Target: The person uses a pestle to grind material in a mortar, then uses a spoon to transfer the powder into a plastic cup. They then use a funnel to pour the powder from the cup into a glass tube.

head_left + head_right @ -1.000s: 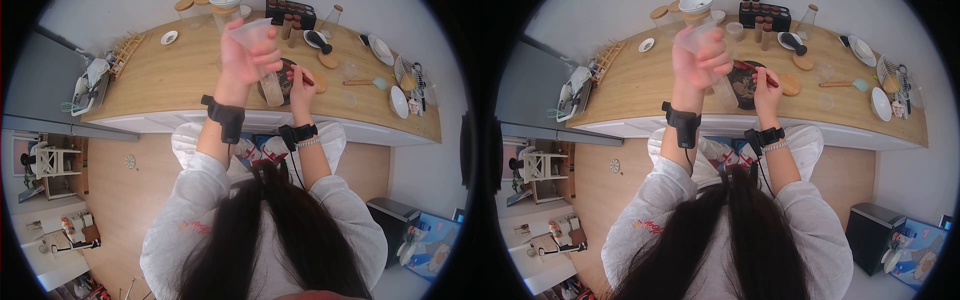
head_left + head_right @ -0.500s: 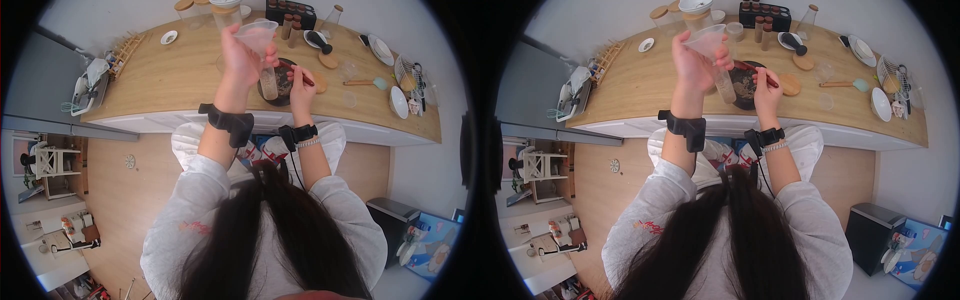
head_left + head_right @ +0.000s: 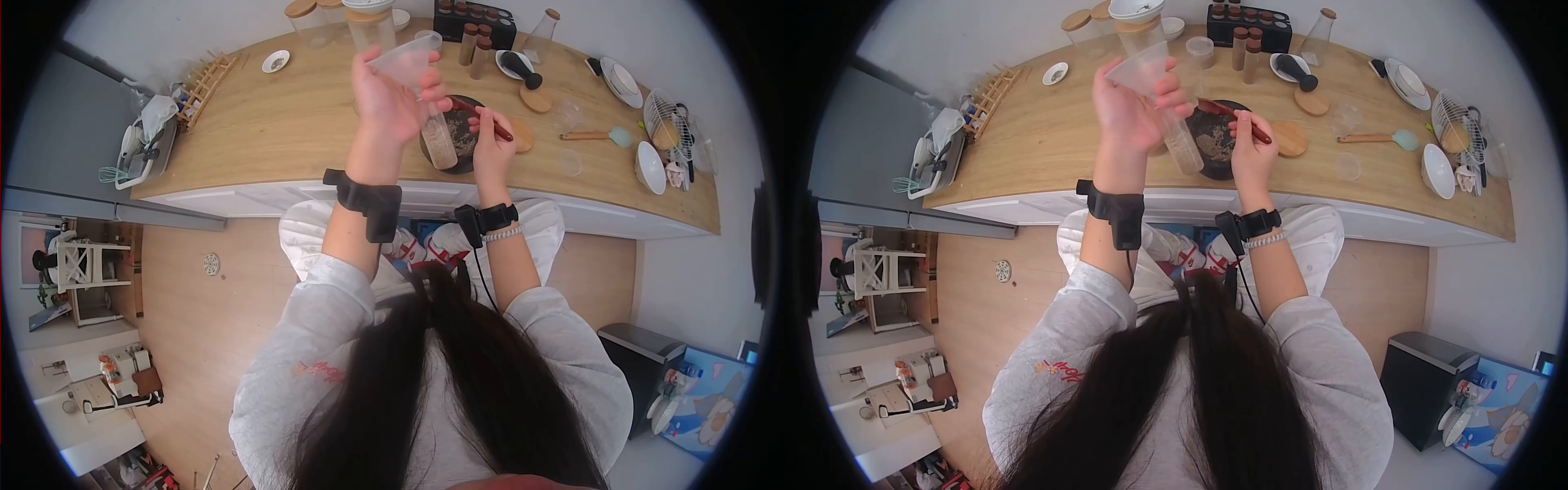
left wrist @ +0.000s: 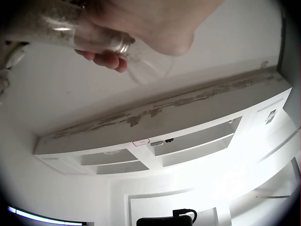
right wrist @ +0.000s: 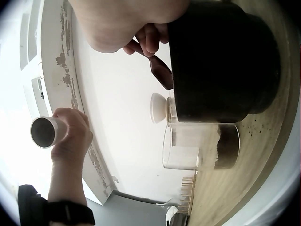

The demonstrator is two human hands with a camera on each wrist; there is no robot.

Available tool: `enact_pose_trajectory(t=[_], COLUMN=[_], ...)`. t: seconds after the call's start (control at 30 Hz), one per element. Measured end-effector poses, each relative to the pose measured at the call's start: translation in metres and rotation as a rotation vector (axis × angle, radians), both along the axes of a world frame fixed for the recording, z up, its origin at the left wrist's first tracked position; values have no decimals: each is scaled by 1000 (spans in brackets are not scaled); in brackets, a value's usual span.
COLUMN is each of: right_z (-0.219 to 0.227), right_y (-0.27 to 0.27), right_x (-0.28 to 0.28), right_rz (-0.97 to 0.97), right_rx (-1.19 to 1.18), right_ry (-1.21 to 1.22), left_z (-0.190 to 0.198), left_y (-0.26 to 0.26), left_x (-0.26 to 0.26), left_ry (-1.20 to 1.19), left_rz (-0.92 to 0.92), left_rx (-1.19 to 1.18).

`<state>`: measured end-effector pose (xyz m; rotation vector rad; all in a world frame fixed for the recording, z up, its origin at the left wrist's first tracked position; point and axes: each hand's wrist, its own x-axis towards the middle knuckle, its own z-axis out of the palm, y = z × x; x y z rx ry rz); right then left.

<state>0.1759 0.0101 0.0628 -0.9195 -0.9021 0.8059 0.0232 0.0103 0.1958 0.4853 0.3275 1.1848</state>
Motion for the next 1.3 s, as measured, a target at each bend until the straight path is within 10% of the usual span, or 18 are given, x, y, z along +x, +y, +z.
enact_pose_trajectory(t=[0.27, 0.57, 0.97, 1.3], right_z=[-1, -2, 4, -1], right_y=[0, 1, -2, 0], right_x=[0, 0, -2, 0], right_rz=[-7, -15, -7, -13], right_rx=[-7, -20, -34, -31], right_ry=[-5, 18, 10, -11], left_z=[-11, -101, -155, -200], left_y=[-4, -5, 6, 60], left_x=[-12, -39, -96, -118], left_ry=[17, 527, 552, 505], left_rz=[11, 629, 1088, 1097], left_rx=[90, 291, 213, 250])
